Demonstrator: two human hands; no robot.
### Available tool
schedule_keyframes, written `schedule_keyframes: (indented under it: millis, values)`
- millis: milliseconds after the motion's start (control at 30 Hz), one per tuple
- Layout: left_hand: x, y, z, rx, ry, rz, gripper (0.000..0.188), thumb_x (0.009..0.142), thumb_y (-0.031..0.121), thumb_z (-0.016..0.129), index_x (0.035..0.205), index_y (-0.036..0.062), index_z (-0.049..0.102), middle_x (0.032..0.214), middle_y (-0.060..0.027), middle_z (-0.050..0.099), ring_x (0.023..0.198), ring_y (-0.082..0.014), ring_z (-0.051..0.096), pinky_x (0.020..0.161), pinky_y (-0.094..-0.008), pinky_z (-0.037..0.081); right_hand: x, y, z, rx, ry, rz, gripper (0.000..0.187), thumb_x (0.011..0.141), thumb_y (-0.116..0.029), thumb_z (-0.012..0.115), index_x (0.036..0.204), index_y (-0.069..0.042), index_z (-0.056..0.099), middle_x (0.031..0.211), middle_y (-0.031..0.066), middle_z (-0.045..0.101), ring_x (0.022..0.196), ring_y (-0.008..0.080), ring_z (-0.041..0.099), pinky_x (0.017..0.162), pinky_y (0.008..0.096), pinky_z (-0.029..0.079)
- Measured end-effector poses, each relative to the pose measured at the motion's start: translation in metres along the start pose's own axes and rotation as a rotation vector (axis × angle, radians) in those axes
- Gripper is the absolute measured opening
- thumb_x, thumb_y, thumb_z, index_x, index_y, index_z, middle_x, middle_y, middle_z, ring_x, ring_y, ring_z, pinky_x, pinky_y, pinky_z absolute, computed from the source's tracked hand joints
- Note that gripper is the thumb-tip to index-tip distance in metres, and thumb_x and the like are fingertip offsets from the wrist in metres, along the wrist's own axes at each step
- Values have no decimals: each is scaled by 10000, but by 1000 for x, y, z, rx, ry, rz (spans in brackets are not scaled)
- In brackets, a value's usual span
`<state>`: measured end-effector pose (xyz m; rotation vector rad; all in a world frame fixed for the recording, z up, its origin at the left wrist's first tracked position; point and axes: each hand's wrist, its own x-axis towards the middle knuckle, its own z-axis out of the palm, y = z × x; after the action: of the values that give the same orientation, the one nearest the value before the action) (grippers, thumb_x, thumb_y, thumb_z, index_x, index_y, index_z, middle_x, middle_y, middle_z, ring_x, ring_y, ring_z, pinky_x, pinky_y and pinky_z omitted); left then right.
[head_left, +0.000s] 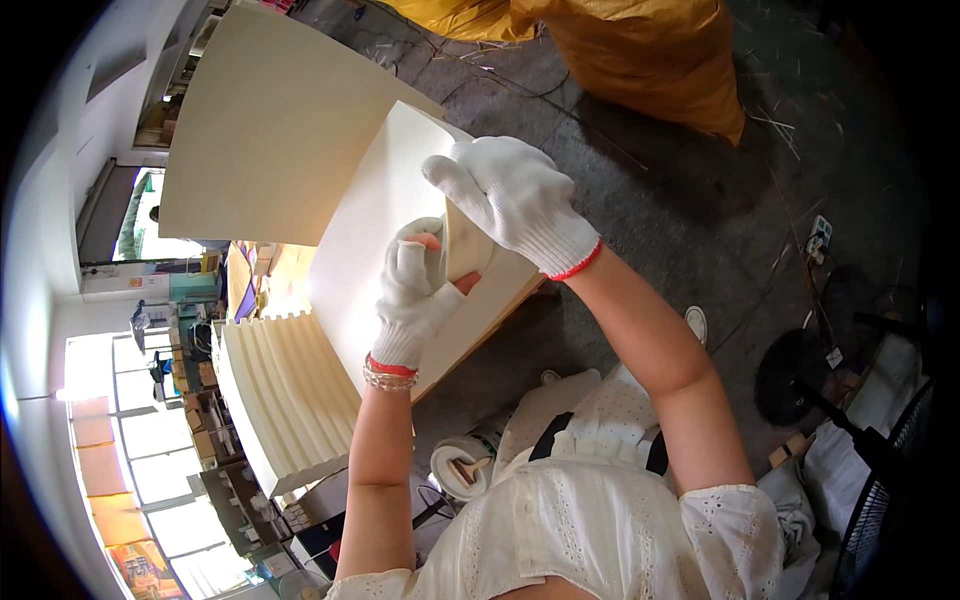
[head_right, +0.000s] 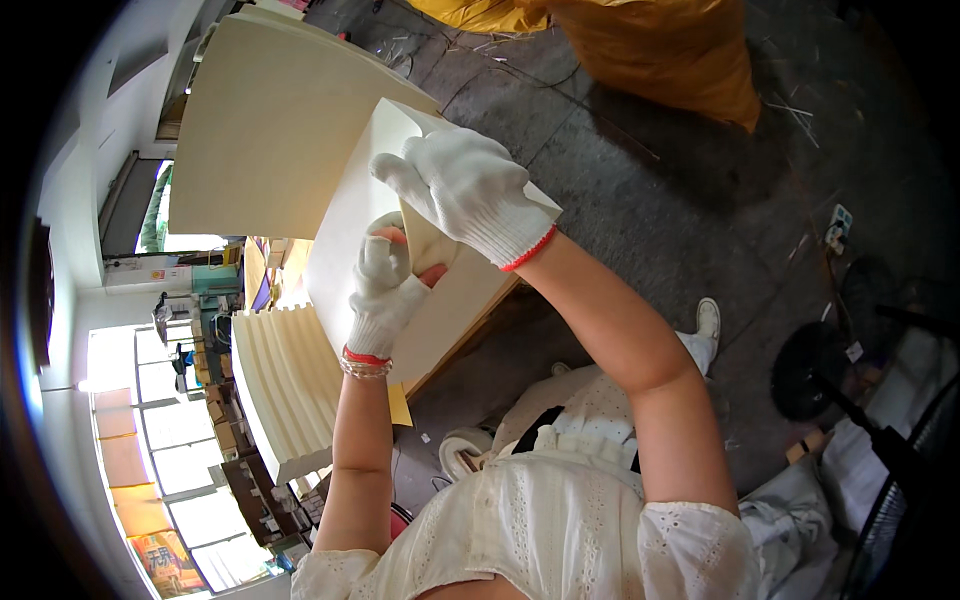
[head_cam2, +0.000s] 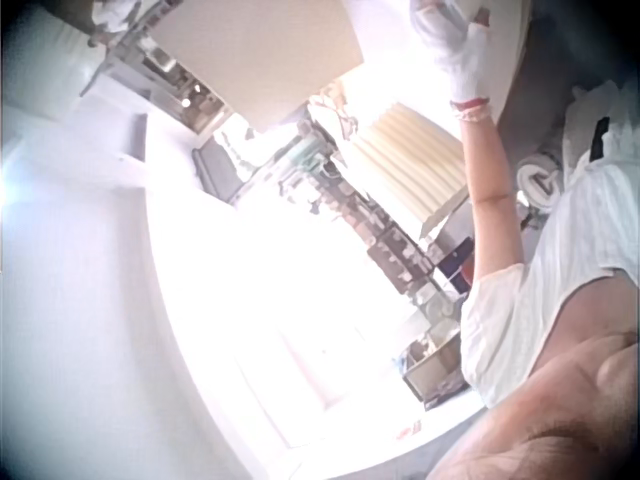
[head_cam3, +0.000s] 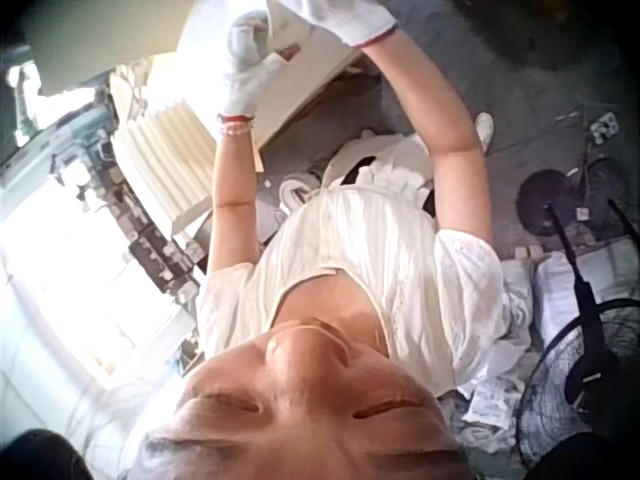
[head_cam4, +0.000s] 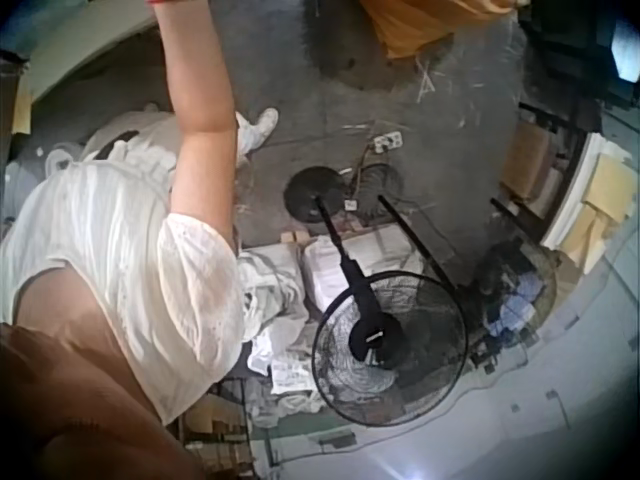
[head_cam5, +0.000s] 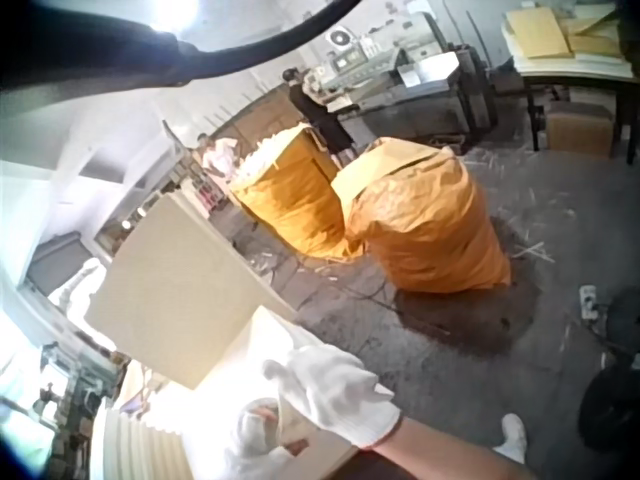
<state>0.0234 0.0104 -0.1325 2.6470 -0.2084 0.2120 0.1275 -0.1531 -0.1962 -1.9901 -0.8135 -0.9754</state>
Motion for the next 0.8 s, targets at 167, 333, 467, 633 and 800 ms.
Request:
schedule_keyframes:
  millis: [167,333,467,633,800]
  values:
    - [3,-2,-6,-59,-47,-84,540,654,0,866,1045,54,498,1222,-105,616,1038,-217,607,906,-357,517,3,-1,-12,-14,113,-55,368,953,-96,576,1321,-84,599,879,62,617,742,247,610,611,373,524]
    - [6,6,-13,-91,-78,-134,525,665,-28,843,1042,60,488,1238,-107,608,1065,-229,603,914,-371,518,8,0,-17,6,143,-72,317,990,-100,553,1302,-75,601,852,74,605,729,270,606,602,396,513]
    - [8,5,-17,-142,-100,-205,523,665,-49,832,1034,66,478,1254,-97,593,1102,-229,588,931,-371,513,13,-1,-20,0,116,-45,206,1032,-136,505,1169,-44,628,802,96,574,692,306,579,600,425,482]
    - [7,-7,-13,-244,-129,-237,507,689,-91,801,1038,65,469,1266,-82,578,1122,-214,575,932,-349,514,20,-5,-23,276,-24,208,341,1063,-264,446,852,-30,574,702,143,509,673,358,546,610,447,444]
    - [8,-8,-12,-345,-145,-296,498,711,-59,800,1056,72,465,1271,-79,577,1141,-218,565,947,-345,501,6,13,-8,-54,154,-118,304,941,-124,639,1243,-92,641,757,48,549,635,222,569,503,360,480]
